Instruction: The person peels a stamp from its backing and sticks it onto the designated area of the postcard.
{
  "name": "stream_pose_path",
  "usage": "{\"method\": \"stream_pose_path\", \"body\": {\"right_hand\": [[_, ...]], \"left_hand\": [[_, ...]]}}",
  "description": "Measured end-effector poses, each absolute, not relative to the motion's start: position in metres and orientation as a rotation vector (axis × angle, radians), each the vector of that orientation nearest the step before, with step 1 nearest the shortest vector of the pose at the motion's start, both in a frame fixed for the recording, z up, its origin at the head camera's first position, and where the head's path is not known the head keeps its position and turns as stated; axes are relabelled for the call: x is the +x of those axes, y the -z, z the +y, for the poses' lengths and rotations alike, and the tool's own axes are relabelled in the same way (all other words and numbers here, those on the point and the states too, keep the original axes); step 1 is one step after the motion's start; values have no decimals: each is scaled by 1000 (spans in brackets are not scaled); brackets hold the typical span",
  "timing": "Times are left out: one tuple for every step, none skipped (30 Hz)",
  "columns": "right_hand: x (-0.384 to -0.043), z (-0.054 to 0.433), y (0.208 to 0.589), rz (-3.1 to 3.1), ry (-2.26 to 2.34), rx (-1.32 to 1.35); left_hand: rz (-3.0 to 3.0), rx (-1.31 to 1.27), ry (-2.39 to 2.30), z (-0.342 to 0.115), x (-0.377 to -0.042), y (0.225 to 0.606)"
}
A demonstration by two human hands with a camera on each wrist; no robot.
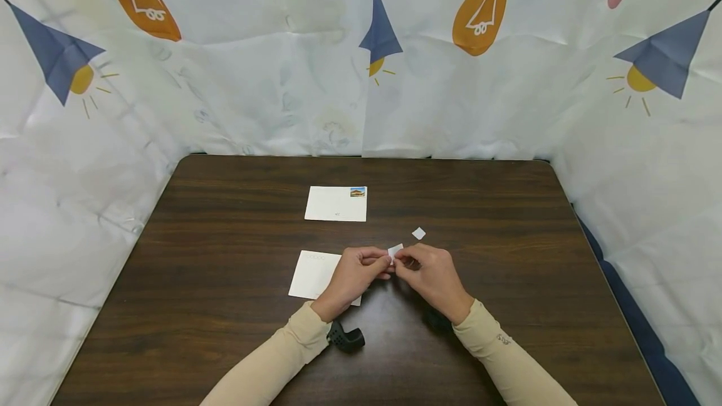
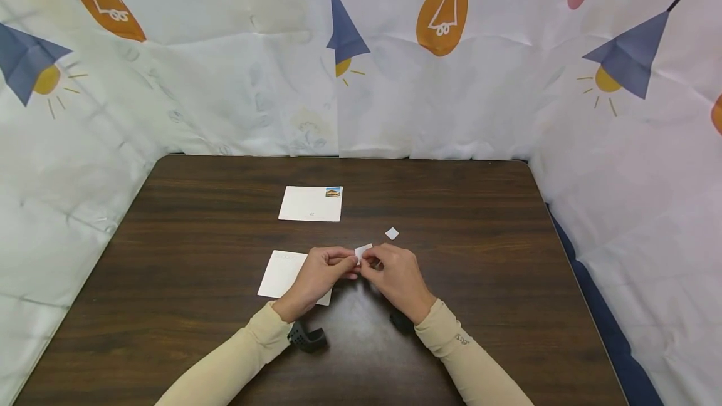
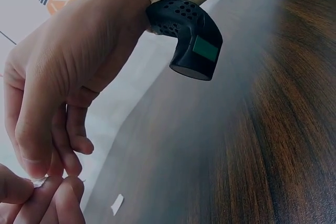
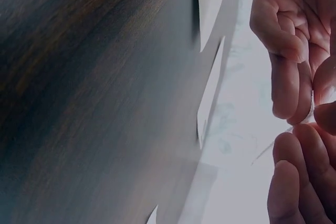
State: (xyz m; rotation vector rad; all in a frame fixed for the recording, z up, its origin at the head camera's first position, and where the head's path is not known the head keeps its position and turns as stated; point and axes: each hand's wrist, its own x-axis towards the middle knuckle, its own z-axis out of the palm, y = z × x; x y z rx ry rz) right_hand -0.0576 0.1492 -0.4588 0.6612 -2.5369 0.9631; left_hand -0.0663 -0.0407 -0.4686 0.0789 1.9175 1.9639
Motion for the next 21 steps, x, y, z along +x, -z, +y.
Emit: {"method": "stream_pose_path", "body": {"right_hand": [[-58,149,459,-2536,-954,658],[-58,149,459,-2534,-947,657],[-58,149,460,-2532,-937,657],[-58,149,460,-2529,-929,656],[-58,149,460,-2527,-926,654],[-59,149,461,-2526,-922,654],[-59,149,461,-2525,-921,655],[-59,149,461,-2524,-923,657],[-59,149,461,-2524,-924,658],[-59,149,461,-2525,-928,661],[-58,149,461,-2527,-931,662],[-58,149,461,-2529,-931,664],[-58,148,460,-2531,-932,665],[-58,149,461,-2531,-933,665],[-58,148,461,-2534,-933,664],[-58,148,461,-2535,-932,663],[-58,148,461,-2536,-933,660],[-58,148,461,-2535,-931,658],[-58,148,461,-2534,-931,655],[-58,148,461,-2533,-931,651],[-58,148,461,-2534,-930,647]], "left_hand": [[1917,74,-1965,-40,-66,468],[1917,73,-1965,-40,-66,468],[1918,73,-1964,-40,-66,468],[1921,73,-1963,-40,-66,468],[1925,74,-1962,-40,-66,468],[1927,77,-1962,-39,-66,469],[1927,78,-1964,-39,-66,469],[1929,79,-1964,-39,-66,470],[1930,79,-1964,-39,-66,470],[1931,78,-1965,-39,-66,470],[1932,79,-1965,-39,-66,470],[1932,79,-1965,-39,-66,470],[1933,80,-1966,-40,-66,470],[1936,81,-1965,-40,-66,470],[1936,82,-1965,-40,-66,470],[1937,83,-1966,-40,-66,470],[1938,81,-1966,-40,-66,470],[1937,77,-1966,-40,-66,470],[1938,75,-1966,-40,-66,470],[1940,71,-1964,-40,-66,470],[1942,65,-1964,-40,-65,469]]}}
